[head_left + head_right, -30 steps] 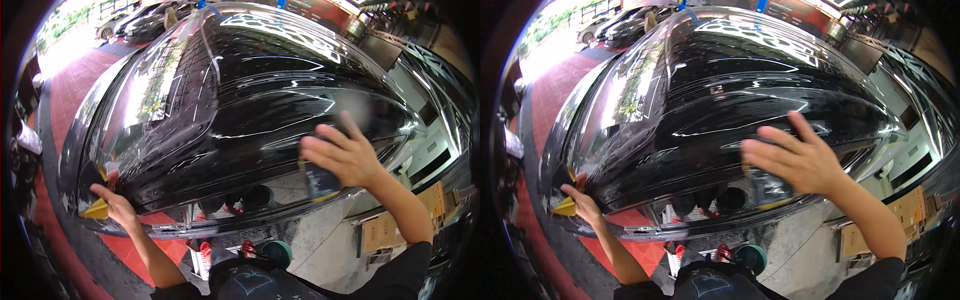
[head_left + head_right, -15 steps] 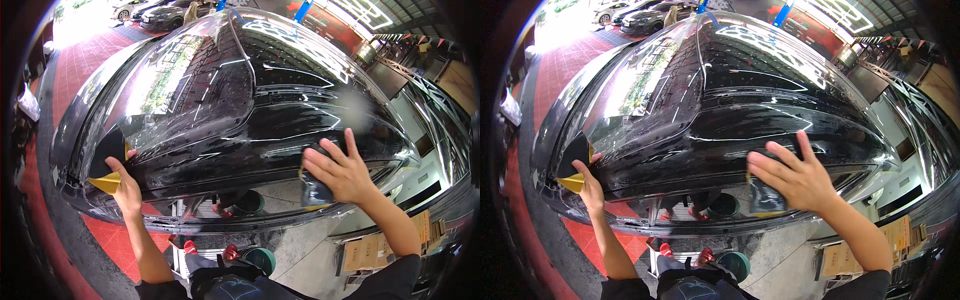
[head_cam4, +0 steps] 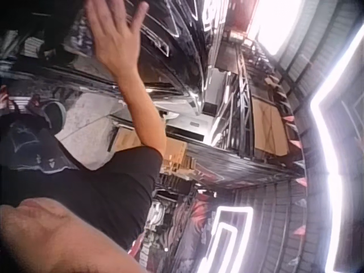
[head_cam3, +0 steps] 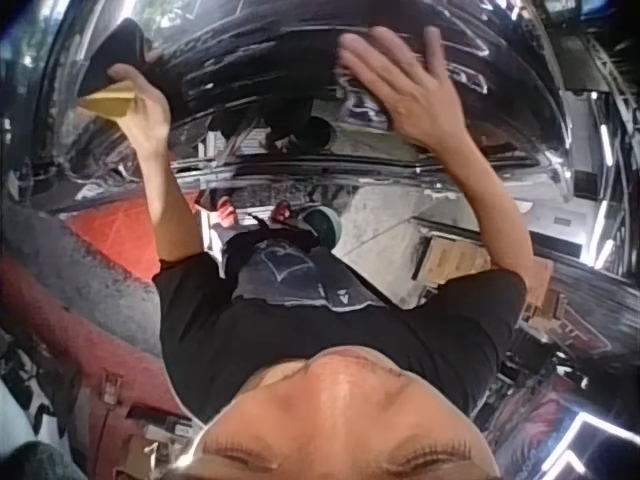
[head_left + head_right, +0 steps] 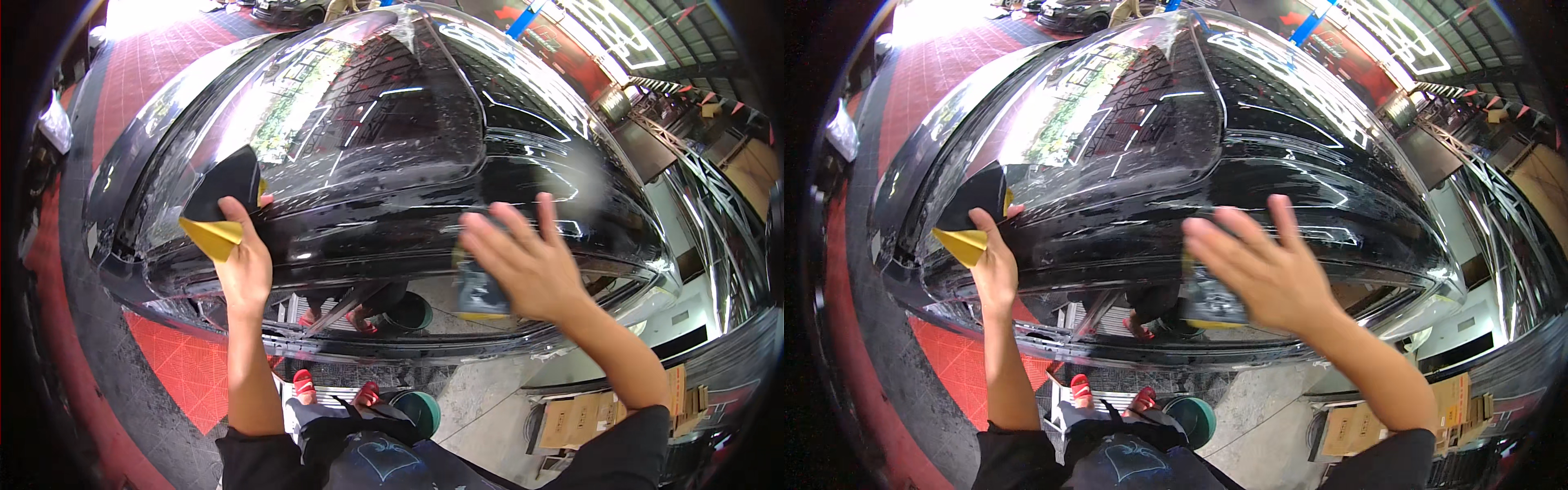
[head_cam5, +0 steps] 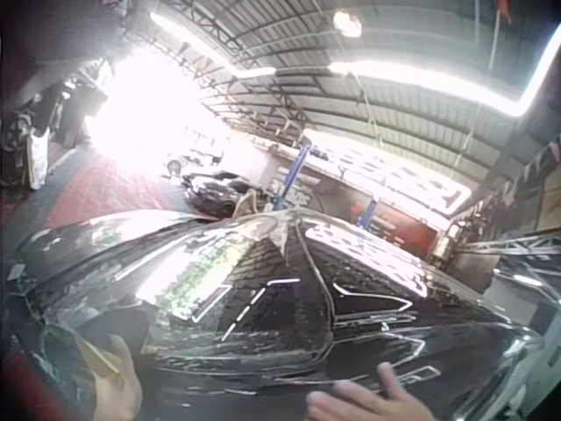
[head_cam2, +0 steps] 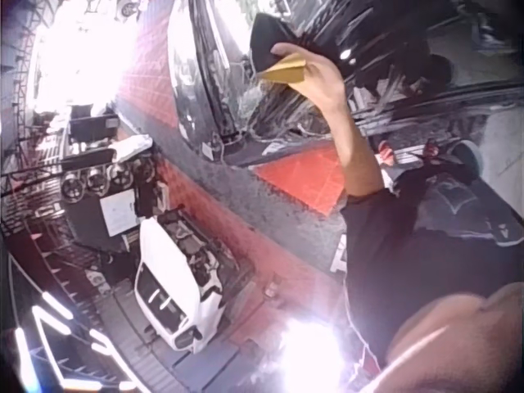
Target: The person applies a clear protective film to the hood of a black car. They use a yellow squeegee and a black cloth to smooth the film, remove bubbles, and wipe the surface while working in a garage.
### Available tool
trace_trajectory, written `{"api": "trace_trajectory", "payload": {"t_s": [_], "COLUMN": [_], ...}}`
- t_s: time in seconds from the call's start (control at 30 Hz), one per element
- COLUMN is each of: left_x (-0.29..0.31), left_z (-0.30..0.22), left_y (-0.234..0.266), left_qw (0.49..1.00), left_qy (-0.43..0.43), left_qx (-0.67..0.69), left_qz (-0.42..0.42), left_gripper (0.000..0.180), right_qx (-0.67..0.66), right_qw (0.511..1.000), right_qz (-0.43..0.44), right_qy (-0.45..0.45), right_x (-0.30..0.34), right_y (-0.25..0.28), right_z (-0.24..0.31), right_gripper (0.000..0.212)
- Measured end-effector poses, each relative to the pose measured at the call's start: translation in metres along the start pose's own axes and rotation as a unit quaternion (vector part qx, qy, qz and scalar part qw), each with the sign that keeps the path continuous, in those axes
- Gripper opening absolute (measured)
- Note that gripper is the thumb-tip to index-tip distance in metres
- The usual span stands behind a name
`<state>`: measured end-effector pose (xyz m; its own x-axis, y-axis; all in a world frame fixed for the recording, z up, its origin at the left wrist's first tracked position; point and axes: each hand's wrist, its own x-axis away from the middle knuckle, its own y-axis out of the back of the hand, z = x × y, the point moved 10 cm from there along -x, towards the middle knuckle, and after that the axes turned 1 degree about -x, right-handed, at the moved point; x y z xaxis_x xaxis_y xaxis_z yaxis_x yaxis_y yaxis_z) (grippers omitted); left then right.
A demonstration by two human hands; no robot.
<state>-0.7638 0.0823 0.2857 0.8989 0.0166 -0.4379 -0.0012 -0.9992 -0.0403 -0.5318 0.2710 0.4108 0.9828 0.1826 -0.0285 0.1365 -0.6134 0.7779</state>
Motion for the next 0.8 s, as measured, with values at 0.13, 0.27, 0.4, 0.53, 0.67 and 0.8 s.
{"api": "trace_trajectory", "payload": {"t_s": [0.13, 0.27, 0.4, 0.53, 0.67, 0.8], "left_x": [-0.001, 0.01, 0.017, 0.032, 0.093, 0.144], "left_z": [0.009, 0.031, 0.049, 0.081, 0.122, 0.148], "left_y": [0.0, 0.051, 0.101, 0.145, 0.283, 0.315], "left_qw": [0.997, 0.993, 0.988, 0.97, 0.951, 0.914], "left_qy": [0.025, 0.05, 0.0, 0.006, 0.003, 0.076], "left_qx": [0.027, 0.098, 0.133, 0.098, -0.091, -0.122], "left_qz": [0.068, 0.033, -0.082, -0.221, -0.295, -0.379], "left_gripper": [0.069, 0.084, 0.092, 0.088, 0.082, 0.062], "right_qx": [-0.022, 0.042, -0.02, 0.0, 0.028, 0.011], "right_qw": [0.998, 0.998, 0.998, 0.992, 0.99, 0.989], "right_qz": [-0.024, 0.023, 0.001, -0.003, 0.027, -0.008], "right_qy": [0.05, 0.031, 0.054, 0.127, 0.136, 0.147], "right_x": [-0.042, -0.002, -0.043, -0.095, -0.074, -0.098], "right_y": [0.009, 0.008, 0.006, 0.011, 0.013, 0.016], "right_z": [0.038, 0.001, 0.046, 0.095, 0.072, 0.093], "right_gripper": [0.059, 0.056, 0.057, 0.06, 0.06, 0.06]}}
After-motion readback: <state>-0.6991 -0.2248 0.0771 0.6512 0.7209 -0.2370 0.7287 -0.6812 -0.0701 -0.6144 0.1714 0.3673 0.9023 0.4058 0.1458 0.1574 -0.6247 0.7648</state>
